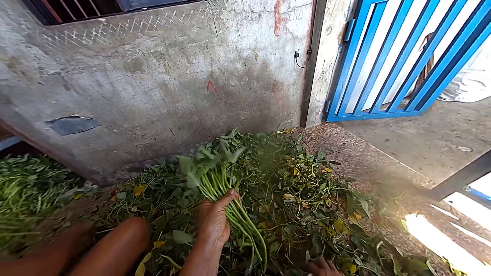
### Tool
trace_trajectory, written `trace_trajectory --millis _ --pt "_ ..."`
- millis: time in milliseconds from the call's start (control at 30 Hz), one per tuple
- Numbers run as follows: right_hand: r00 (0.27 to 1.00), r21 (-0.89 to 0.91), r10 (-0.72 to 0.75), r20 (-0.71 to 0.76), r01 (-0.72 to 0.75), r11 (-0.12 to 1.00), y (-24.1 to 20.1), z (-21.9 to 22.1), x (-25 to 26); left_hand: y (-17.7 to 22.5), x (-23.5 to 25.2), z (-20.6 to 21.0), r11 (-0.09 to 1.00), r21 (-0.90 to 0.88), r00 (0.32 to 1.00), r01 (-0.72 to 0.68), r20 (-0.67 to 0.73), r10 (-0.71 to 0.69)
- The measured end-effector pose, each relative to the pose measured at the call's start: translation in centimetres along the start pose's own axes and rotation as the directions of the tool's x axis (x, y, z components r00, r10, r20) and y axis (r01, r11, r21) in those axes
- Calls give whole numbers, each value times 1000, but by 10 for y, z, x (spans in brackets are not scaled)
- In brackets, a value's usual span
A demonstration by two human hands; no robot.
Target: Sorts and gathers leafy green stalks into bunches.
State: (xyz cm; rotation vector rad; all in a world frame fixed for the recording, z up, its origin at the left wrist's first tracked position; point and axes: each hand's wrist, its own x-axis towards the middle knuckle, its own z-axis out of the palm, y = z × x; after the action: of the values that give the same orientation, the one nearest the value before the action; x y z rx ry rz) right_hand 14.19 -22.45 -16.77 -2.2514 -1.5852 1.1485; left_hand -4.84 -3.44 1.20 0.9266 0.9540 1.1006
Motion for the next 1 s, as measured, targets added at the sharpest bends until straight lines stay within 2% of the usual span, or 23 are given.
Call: trace_trajectory --millis 33,67,133,200,267,333,400,433,567,633,800,867,967,1000 --pt "982 74 -92 -162 105 992 -3 -6 7 -31 20 -9 997 -71 999 -10 33 12" --pt "934 185 -168 -314 234 954 -14 -15 13 -44 26 -8 996 -81 998 46 35 -43" --pt "816 432 -189 -547 468 771 -52 -35 25 -51 22 1 992 -44 991 122 56 -119" --pt "793 663 -75 -604 552 506 -95 -51 31 -54 15 7 992 -1 988 124 89 -124" --pt "801 773 19 -599 571 277 -126 -60 37 -57 11 10 993 43 988 110 103 -114" --pt "769 767 65 -635 618 173 -145 -60 47 -57 8 9 991 68 985 115 125 -123" --pt "748 749 83 -659 640 171 -154 -58 54 -55 7 7 986 76 974 149 162 -160" --pt "762 759 67 -644 627 177 -155 -58 55 -53 7 5 982 77 967 171 180 -182" --pt "843 801 -143 -519 537 262 -149 -71 56 -45 8 -5 968 68 951 243 180 -251" --pt "860 801 -206 -467 510 313 -147 -81 59 -45 9 -8 965 68 951 255 164 -263" --pt "819 728 -373 -437 565 389 -146 -101 66 -41 13 -8 966 53 951 255 169 -260" --pt "787 737 -453 -419 586 337 -139 -106 74 -36 13 -11 961 32 934 274 230 -274" --pt "836 820 -371 -403 510 258 -116 -97 114 -30 13 -12 959 -10 932 282 241 -271" --pt "869 816 -304 -390 479 323 -104 -87 134 -29 13 -12 963 -20 944 268 207 -258"
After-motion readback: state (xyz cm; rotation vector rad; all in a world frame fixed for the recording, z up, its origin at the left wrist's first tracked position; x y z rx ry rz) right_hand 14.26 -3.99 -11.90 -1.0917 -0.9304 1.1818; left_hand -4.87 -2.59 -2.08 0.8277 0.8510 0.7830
